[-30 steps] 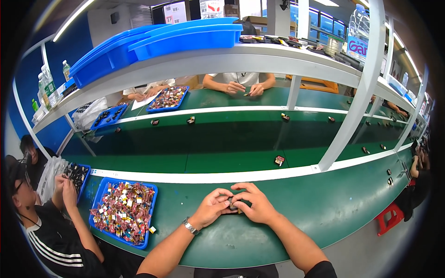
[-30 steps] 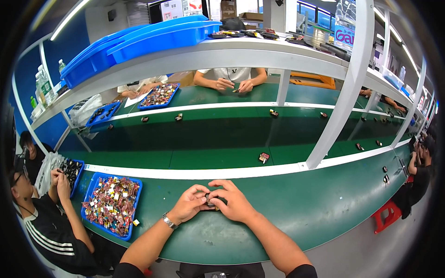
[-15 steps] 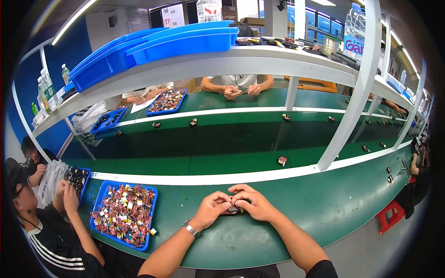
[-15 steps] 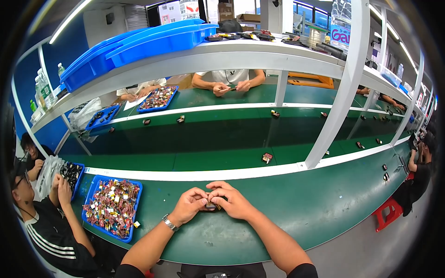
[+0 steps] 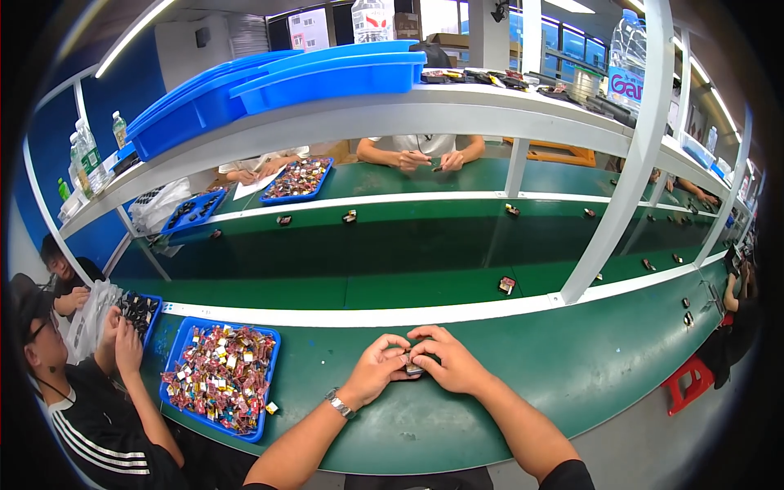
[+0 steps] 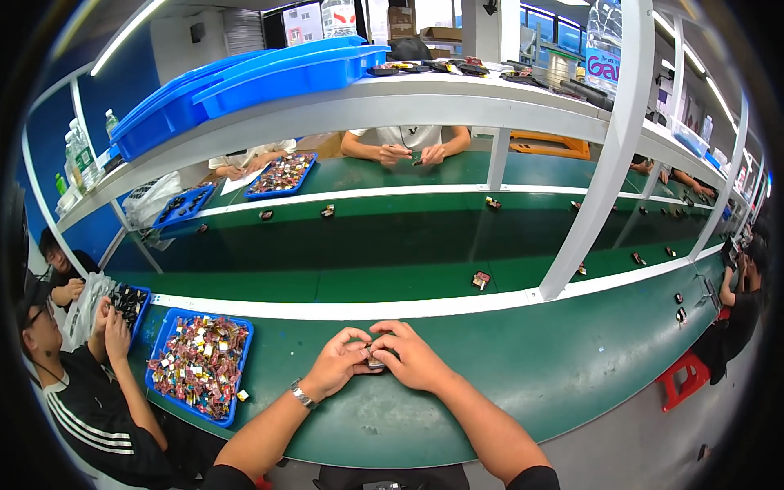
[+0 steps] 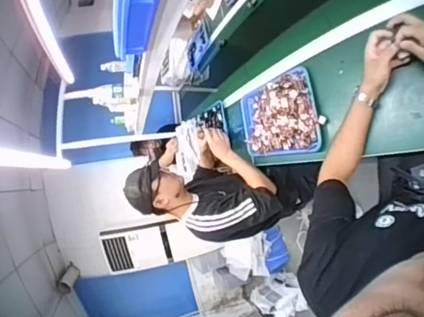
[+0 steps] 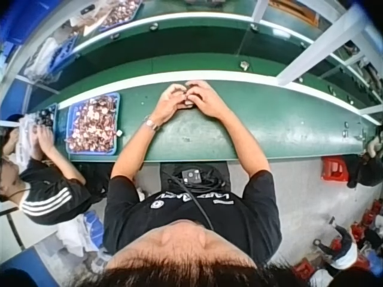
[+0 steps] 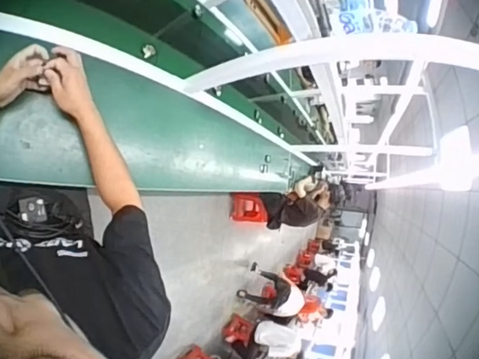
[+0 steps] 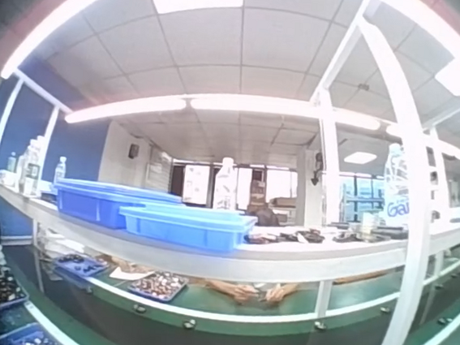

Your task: The person is sitting at a workbench in a factory setting, assembling small electronic or mechanical components and placing them on a conveyor belt.

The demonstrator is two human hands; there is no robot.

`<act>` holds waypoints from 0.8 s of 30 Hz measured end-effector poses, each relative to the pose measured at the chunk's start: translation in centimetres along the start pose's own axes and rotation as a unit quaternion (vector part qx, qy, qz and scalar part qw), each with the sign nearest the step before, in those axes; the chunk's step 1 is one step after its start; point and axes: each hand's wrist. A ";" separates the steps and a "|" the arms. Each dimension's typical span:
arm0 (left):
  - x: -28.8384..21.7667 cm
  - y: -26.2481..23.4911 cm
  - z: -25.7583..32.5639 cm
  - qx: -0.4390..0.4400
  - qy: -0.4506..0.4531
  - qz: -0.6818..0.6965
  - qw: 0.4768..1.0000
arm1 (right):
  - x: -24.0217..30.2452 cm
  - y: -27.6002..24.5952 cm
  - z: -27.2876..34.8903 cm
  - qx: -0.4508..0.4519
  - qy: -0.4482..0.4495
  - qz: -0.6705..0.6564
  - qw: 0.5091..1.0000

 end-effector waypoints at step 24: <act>0.9 -1.4 -0.2 0.037 0.047 0.036 0.998 | 1.2 1.0 0.3 -0.089 -0.003 0.022 0.996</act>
Point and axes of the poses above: each hand's wrist, its own z-axis away from the middle knuckle, its own y-axis out of the palm, x = y × z, and after that the axes turned 4 degrees about y, right-handed
